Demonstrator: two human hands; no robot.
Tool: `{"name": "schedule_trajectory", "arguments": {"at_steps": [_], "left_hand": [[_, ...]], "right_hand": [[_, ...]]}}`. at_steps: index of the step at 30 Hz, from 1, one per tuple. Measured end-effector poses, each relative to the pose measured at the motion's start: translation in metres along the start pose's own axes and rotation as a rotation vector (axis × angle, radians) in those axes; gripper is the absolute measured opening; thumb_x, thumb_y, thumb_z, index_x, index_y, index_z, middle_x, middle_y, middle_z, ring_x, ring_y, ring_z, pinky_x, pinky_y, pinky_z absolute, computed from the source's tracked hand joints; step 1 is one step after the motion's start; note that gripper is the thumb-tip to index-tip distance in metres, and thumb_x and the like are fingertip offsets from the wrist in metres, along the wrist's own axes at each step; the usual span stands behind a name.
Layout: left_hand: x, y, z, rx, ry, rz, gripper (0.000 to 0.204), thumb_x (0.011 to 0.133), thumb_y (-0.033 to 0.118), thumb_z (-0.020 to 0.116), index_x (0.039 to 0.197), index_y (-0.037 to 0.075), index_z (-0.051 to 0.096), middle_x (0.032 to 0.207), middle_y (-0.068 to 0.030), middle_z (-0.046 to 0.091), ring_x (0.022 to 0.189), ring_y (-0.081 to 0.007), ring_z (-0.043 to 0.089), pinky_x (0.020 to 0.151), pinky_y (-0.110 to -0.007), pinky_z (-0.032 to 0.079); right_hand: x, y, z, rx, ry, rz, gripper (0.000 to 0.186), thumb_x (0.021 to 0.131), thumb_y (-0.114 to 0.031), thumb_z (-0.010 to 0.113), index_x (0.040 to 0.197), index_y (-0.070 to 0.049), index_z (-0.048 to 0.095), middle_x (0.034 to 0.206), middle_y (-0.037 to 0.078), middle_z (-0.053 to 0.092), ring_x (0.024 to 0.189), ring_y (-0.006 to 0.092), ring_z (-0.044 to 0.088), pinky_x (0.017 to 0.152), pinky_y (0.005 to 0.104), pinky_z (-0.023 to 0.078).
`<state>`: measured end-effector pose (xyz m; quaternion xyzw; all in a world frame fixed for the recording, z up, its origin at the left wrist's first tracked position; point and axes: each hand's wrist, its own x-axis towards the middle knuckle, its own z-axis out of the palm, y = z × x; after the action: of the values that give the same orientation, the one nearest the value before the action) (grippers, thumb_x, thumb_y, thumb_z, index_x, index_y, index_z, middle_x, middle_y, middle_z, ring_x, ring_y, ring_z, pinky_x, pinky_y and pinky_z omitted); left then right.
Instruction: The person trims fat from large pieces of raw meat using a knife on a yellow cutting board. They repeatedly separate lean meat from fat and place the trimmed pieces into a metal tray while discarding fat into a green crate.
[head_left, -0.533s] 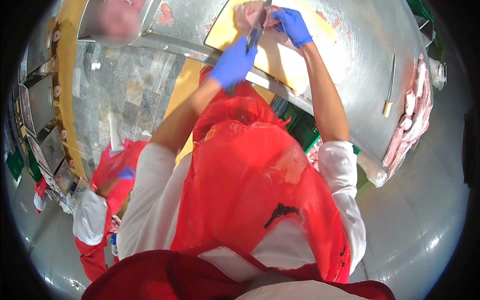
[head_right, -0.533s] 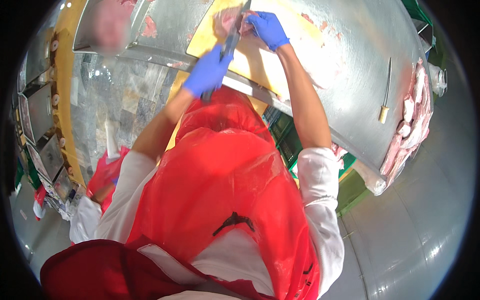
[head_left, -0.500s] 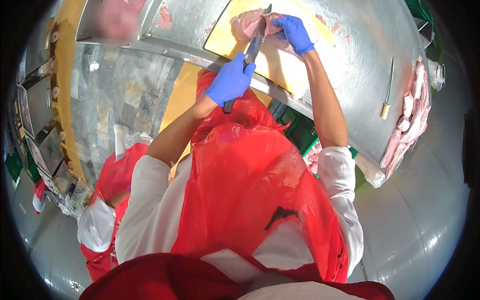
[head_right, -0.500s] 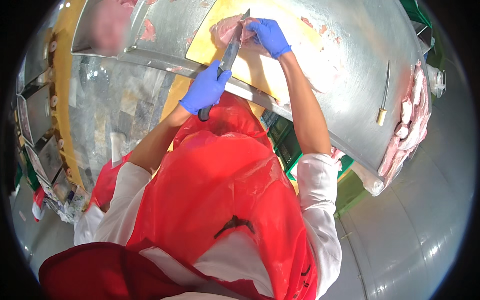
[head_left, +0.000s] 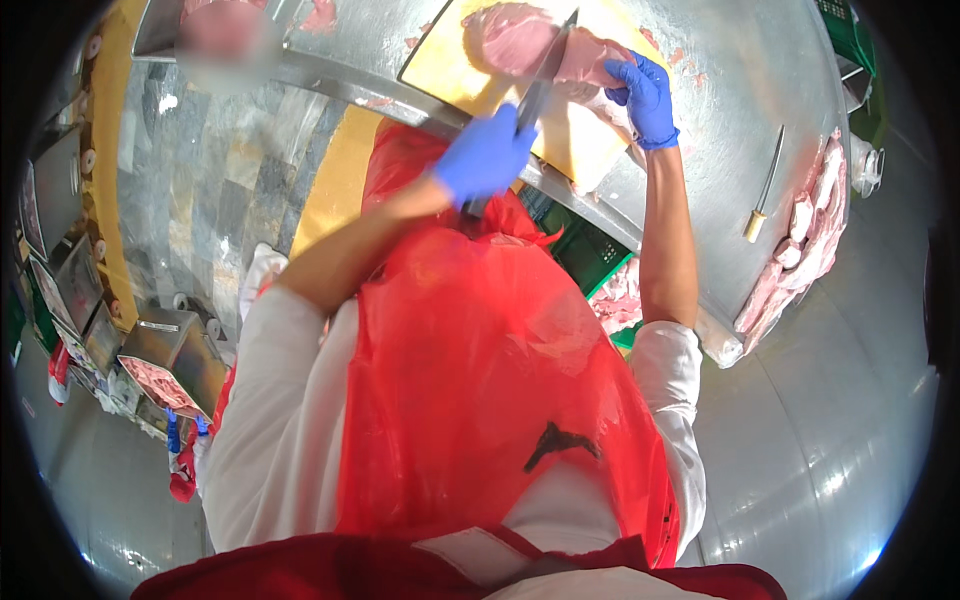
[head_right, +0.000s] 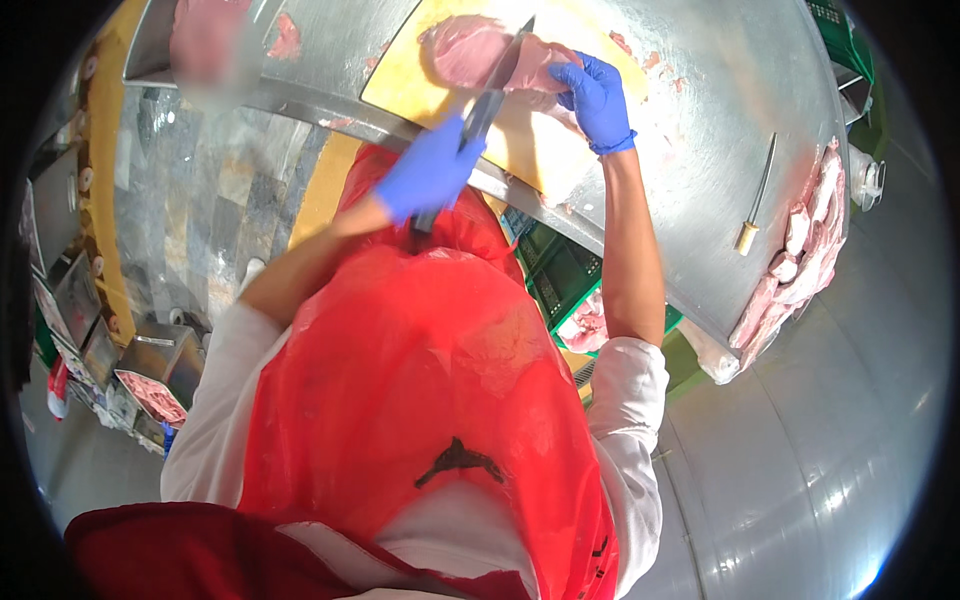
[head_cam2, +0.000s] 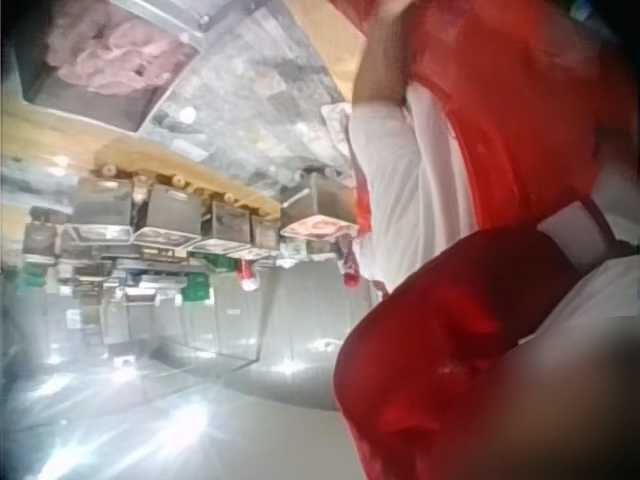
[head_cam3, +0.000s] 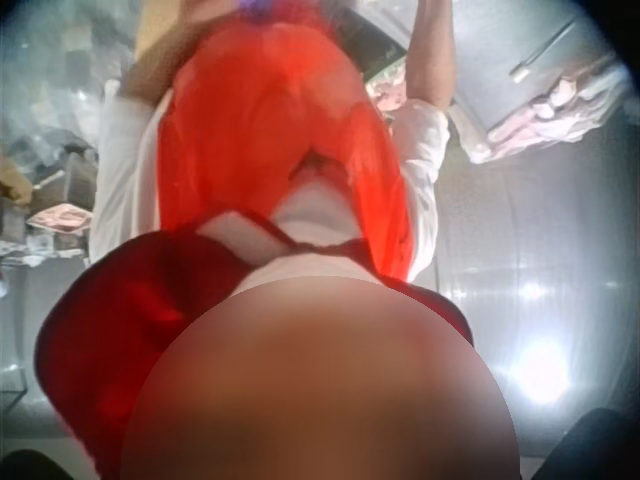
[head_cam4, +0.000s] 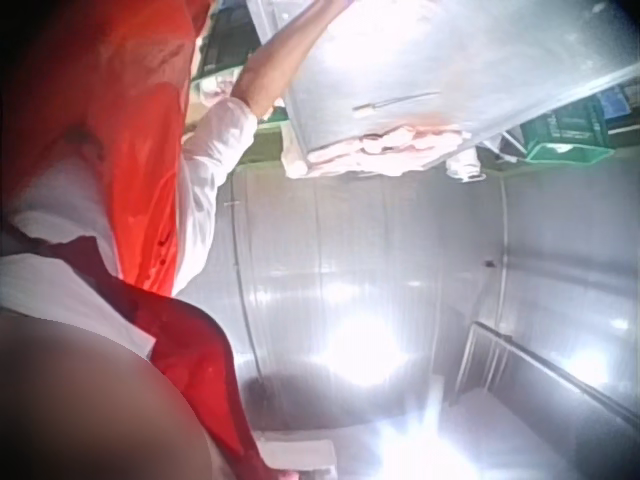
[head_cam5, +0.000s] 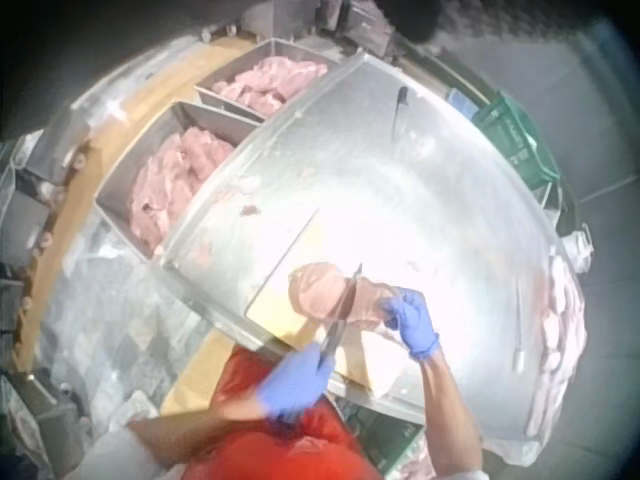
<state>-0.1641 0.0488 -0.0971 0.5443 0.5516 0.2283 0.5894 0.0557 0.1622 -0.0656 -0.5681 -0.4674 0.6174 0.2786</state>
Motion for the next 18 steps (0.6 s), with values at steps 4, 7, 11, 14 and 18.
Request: {"name": "schedule_trajectory", "arguments": {"at_steps": [4,7,11,14,18], "left_hand": [[0.019,0.042,-0.004,-0.073,-0.092,-0.219,0.039,0.098,0.028,0.052,0.113,-0.008,0.050,0.084,-0.0297,0.063,0.076,-0.0408,0.066,0.070,-0.048,0.052],[0.024,0.018,0.027,-0.069,-0.075,-0.213,0.038,0.097,0.027,0.053,0.112,-0.008,0.049,0.087,-0.0344,0.064,0.083,-0.0457,0.067,0.073,-0.051,0.052],[-0.004,0.002,0.044,0.003,-0.031,0.011,0.036,0.098,0.027,0.051,0.109,-0.007,0.050,0.088,-0.0316,0.066,0.080,-0.0457,0.067,0.071,-0.051,0.053],[0.051,0.021,0.036,-0.075,-0.086,-0.201,0.039,0.098,0.027,0.052,0.121,-0.005,0.050,0.092,-0.0316,0.067,0.084,-0.0453,0.068,0.077,-0.054,0.052],[0.012,-0.011,0.062,0.086,-0.014,0.069,0.039,0.098,0.029,0.052,0.120,-0.004,0.052,0.086,-0.0299,0.067,0.080,-0.0427,0.069,0.072,-0.049,0.055]], "right_hand": [[-0.005,0.006,0.008,-0.004,0.015,-0.074,0.024,0.089,-0.022,0.063,0.091,0.001,0.071,0.071,-0.001,0.061,0.060,0.0056,0.050,0.053,0.0218,0.039],[0.005,0.004,-0.002,0.031,-0.017,-0.086,0.023,0.088,-0.023,0.064,0.085,-0.001,0.070,0.068,0.000,0.058,0.057,0.0064,0.048,0.052,0.0226,0.037],[0.015,0.023,-0.038,0.071,-0.023,-0.084,0.027,0.085,-0.029,0.067,0.087,-0.002,0.070,0.071,0.003,0.063,0.061,0.0098,0.056,0.055,0.0250,0.044],[0.001,-0.003,-0.018,-0.063,0.004,-0.215,0.022,0.089,-0.022,0.059,0.086,-0.003,0.071,0.062,-0.003,0.051,0.053,0.0050,0.041,0.047,0.0212,0.031],[-0.034,-0.033,-0.020,0.038,0.192,-0.159,0.021,0.089,-0.021,0.059,0.086,-0.004,0.071,0.063,-0.004,0.051,0.054,0.0049,0.041,0.049,0.0228,0.033]]}}
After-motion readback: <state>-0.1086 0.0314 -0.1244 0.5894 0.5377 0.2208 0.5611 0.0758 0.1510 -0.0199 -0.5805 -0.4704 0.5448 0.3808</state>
